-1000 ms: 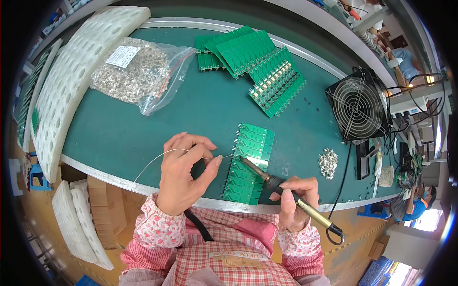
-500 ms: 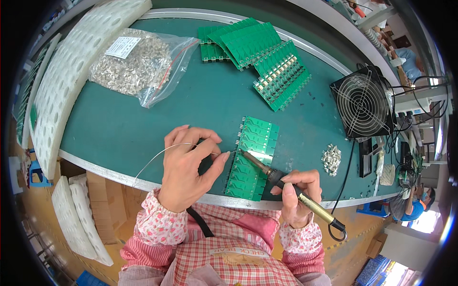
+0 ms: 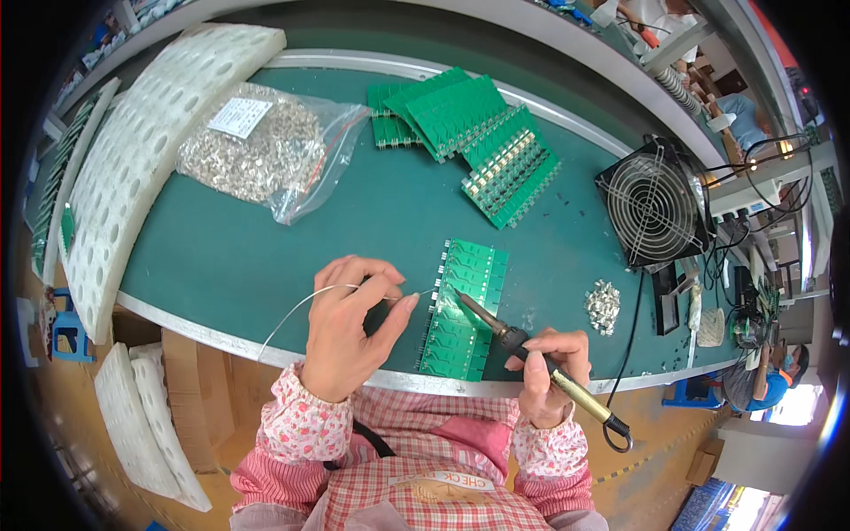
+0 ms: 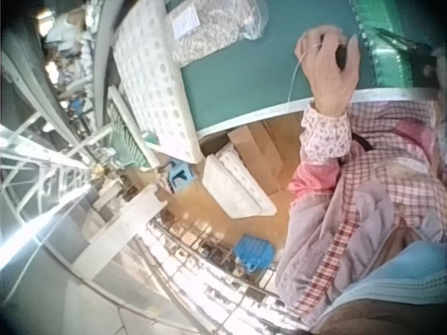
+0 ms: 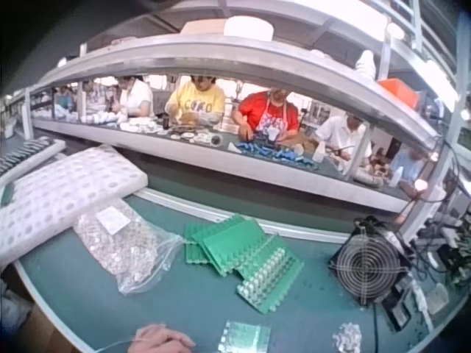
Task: The person shifts foam trays on the table, solders components onto circuit boards using a soldering iron and solder wire, and places the soldered board onto a foam holder.
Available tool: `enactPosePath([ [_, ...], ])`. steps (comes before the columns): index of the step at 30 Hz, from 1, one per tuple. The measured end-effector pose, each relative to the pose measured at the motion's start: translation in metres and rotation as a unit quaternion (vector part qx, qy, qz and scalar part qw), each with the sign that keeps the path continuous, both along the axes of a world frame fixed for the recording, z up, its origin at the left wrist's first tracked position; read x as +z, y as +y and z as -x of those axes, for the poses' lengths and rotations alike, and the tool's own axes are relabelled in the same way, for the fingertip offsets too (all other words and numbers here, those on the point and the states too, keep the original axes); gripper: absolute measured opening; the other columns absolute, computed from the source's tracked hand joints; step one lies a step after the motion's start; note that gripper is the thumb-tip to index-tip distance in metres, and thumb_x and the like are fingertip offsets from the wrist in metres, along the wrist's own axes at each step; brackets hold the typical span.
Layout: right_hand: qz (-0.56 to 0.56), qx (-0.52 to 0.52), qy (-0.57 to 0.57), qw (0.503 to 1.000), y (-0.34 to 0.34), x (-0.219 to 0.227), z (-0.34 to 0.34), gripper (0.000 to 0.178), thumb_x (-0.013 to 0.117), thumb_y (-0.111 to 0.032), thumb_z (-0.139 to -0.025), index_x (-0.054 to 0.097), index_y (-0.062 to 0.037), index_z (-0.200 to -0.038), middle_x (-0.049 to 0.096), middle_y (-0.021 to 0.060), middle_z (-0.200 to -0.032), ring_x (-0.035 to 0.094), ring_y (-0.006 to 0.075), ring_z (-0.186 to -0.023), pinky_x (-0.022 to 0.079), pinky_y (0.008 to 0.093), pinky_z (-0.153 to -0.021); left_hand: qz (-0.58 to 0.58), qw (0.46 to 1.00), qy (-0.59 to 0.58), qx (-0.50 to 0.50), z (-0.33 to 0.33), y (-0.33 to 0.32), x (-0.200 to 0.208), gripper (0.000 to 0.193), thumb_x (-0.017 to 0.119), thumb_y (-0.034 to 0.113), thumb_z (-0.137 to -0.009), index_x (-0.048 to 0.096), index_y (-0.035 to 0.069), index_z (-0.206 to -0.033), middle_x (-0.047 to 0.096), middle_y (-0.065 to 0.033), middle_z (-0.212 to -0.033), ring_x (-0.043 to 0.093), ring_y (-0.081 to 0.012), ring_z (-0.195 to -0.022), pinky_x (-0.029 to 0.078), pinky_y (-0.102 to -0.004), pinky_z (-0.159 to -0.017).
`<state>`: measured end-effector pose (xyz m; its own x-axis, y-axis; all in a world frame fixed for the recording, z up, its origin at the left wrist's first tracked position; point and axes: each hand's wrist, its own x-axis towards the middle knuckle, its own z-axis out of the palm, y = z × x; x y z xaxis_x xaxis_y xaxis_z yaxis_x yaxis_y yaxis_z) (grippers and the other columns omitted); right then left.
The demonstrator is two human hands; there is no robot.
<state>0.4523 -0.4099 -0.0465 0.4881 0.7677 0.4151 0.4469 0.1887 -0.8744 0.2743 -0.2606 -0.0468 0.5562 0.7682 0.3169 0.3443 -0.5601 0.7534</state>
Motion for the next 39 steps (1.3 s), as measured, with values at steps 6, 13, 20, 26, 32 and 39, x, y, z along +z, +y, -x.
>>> enactPosePath([
  [6, 0.012, -0.006, 0.019, 1.000, -0.001, 0.003, 0.000, 0.010, 0.060, -0.002, -0.084, 0.055, 0.0006, -0.093, 0.060, 0.0106, -0.069, 0.063, 0.0163, -0.056, 0.049, 0.0264, -0.050, -0.003, 1.000, -0.015, -0.005, 0.000, 0.001, 0.000, 0.012, 0.070, 0.009, -0.079, 0.059, 0.004, -0.076, 0.063, -0.0066, -0.095, 0.056, -0.0294, -0.097, 0.037, -0.0403, -0.095],
  [13, 0.000, 0.027, -0.096, 0.995, 0.001, 0.008, -0.007, 0.010, 0.059, -0.003, -0.083, 0.058, -0.0015, -0.093, 0.058, 0.0102, -0.070, 0.059, 0.0161, -0.054, 0.047, 0.0274, -0.050, -0.006, 0.998, -0.044, -0.040, -0.002, -0.002, 0.003, 0.013, 0.071, 0.008, -0.075, 0.058, 0.005, -0.075, 0.063, -0.0068, -0.095, 0.057, -0.0308, -0.093, 0.037, -0.0452, -0.096],
  [20, 0.073, 0.037, -0.292, 0.953, -0.006, 0.021, 0.009, 0.037, 0.079, -0.012, -0.067, 0.070, -0.0196, -0.103, 0.047, 0.0008, -0.075, 0.052, 0.0182, -0.063, 0.043, 0.0298, -0.052, -0.104, 0.980, -0.035, -0.168, -0.002, -0.029, 0.021, 0.015, 0.075, 0.013, -0.071, 0.062, 0.011, -0.076, 0.061, -0.0005, -0.093, 0.058, -0.0231, -0.093, 0.034, -0.0503, -0.097],
  [26, 0.099, 0.006, -0.364, 0.926, -0.058, 0.031, 0.006, 0.037, 0.078, -0.011, -0.067, 0.069, -0.0162, -0.103, 0.055, 0.0034, -0.082, 0.056, 0.0205, -0.068, 0.045, 0.0303, -0.055, -0.175, 0.965, -0.024, -0.193, -0.006, -0.055, 0.024, 0.023, 0.079, 0.020, -0.068, 0.057, 0.016, -0.072, 0.059, 0.0037, -0.084, 0.058, -0.0178, -0.092, 0.030, -0.0512, -0.099],
  [32, 0.029, -0.205, -0.279, 0.938, -0.104, 0.016, -0.039, 0.026, 0.073, 0.003, -0.073, 0.068, -0.0052, -0.097, 0.061, 0.0089, -0.081, 0.056, 0.0211, -0.067, 0.045, 0.0299, -0.059, -0.108, 0.989, -0.054, -0.085, -0.005, -0.053, -0.007, 0.014, 0.067, 0.005, -0.078, 0.054, 0.009, -0.074, 0.059, -0.0038, -0.082, 0.058, -0.0231, -0.085, 0.040, -0.0480, -0.092],
  [39, -0.021, -0.366, -0.307, 0.878, -0.091, 0.057, -0.146, 0.018, 0.064, 0.003, -0.083, 0.067, -0.0071, -0.098, 0.054, 0.0102, -0.075, 0.054, 0.0235, -0.067, 0.043, 0.0325, -0.061, -0.098, 0.995, -0.035, 0.012, 0.015, -0.061, -0.007, 0.028, 0.076, 0.009, -0.071, 0.048, 0.006, -0.073, 0.059, -0.0122, -0.089, 0.052, -0.0312, -0.087, 0.042, -0.0424, -0.079],
])
